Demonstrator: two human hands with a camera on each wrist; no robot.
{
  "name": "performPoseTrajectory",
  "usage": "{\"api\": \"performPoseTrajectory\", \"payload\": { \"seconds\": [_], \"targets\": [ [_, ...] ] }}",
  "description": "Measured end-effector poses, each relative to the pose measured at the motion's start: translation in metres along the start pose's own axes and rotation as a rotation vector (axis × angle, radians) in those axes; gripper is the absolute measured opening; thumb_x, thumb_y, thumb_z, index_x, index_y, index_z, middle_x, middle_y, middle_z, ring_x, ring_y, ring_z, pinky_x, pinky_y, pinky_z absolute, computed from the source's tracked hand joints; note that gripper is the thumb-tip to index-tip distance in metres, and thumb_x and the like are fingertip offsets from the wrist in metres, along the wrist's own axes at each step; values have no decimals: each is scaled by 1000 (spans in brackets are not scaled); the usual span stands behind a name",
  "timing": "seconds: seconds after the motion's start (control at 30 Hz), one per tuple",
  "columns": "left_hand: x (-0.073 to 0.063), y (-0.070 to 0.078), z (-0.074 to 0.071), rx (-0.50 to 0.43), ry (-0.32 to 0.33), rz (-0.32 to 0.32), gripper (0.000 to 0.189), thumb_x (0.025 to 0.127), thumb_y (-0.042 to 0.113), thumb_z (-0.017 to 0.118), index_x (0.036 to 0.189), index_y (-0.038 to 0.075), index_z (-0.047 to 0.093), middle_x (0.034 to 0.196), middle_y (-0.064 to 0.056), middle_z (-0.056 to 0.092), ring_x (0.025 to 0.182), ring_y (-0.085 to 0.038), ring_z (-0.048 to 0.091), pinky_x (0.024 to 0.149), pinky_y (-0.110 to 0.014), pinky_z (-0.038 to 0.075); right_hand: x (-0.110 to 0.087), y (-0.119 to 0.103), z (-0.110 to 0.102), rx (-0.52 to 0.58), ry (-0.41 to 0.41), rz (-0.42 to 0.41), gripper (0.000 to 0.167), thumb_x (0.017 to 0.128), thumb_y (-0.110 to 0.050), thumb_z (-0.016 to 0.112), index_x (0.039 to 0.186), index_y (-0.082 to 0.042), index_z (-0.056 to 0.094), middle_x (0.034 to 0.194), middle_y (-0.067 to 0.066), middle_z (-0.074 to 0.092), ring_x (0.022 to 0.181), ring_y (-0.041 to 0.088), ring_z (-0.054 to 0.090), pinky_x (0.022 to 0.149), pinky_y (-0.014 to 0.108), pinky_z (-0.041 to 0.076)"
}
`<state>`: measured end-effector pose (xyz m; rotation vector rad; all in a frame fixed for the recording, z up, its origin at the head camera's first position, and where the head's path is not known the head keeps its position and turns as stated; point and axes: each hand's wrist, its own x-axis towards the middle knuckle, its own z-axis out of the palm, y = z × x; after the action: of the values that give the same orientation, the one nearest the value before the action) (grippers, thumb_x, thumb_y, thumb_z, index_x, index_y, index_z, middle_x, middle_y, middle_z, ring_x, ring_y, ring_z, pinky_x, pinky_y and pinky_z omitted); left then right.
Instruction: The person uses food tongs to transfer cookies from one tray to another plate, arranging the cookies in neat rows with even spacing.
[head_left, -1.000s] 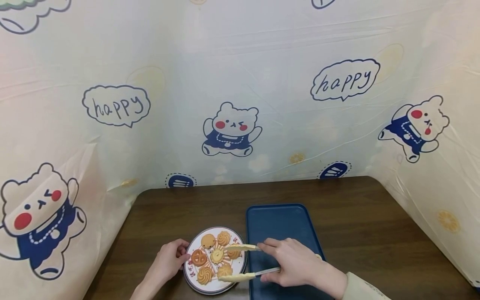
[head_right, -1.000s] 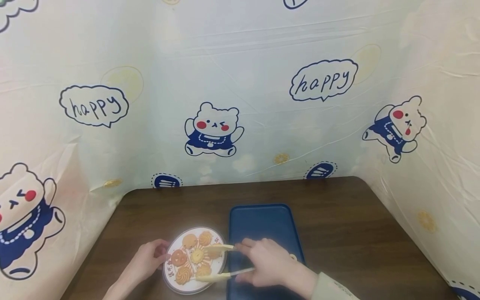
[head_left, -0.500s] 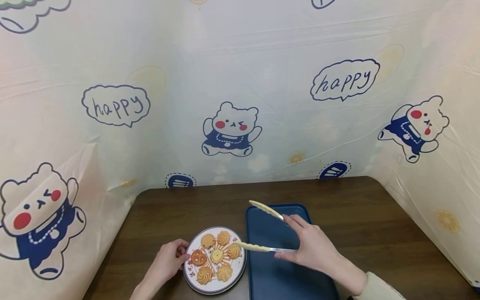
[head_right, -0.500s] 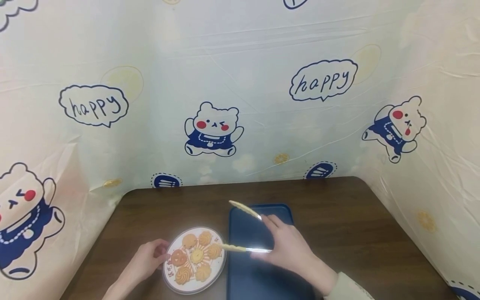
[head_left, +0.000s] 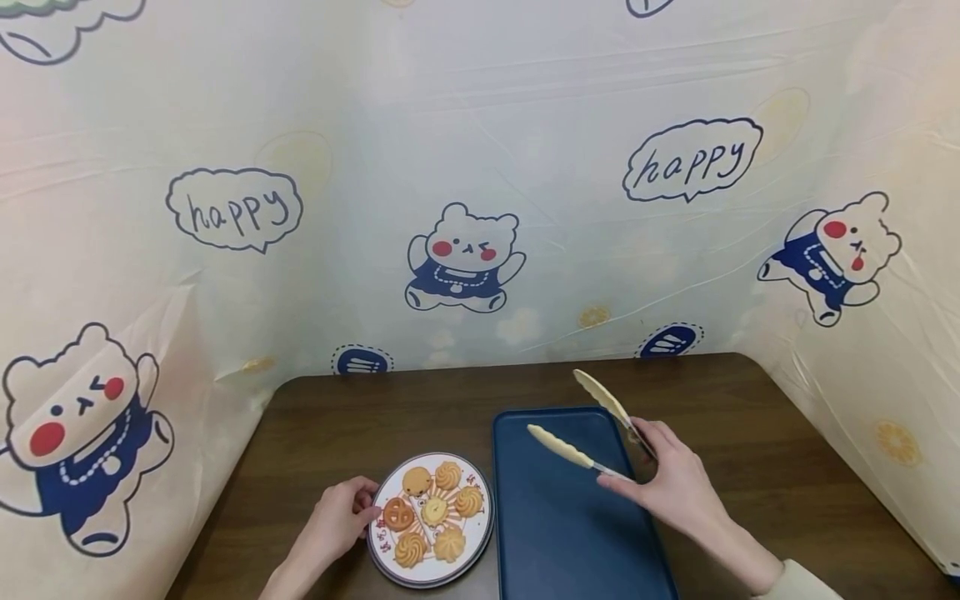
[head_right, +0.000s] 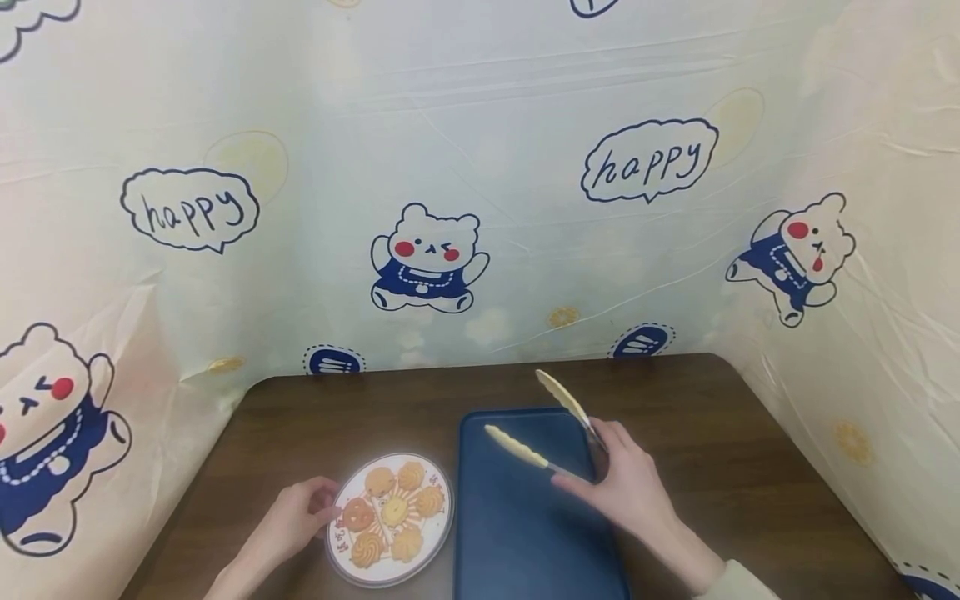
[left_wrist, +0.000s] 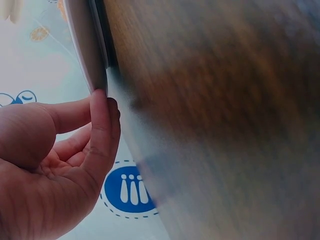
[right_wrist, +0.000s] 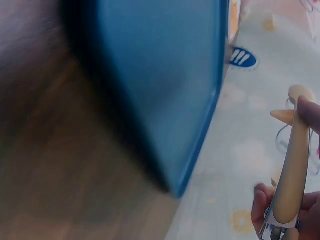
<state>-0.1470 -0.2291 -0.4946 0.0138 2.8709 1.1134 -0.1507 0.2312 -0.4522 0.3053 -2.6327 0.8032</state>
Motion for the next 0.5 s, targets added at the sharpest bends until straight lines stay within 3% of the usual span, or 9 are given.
{"api": "performPoseTrajectory", "payload": {
  "seconds": [0.27,0.5],
  "targets": [
    [0,1,0,7,-4,-9,23,84,-4,75,106,-6,66,76,-3,54,61,-14,54,49,-25,50,-10,39,-6,-1,67,113,91,65,-51,90,127,5,55,109,18,61,97,33,56,78,52,47],
    [0,2,0,13,-9,-12,24,85,-3,75,106,-6,65,76,-3,54,61,-14,54,49,-26,50,-23,66,-5,28,75,276,89,69,-49,89,126,8,52,113,24,59,100,37,56,81,52,44]
  ]
}}
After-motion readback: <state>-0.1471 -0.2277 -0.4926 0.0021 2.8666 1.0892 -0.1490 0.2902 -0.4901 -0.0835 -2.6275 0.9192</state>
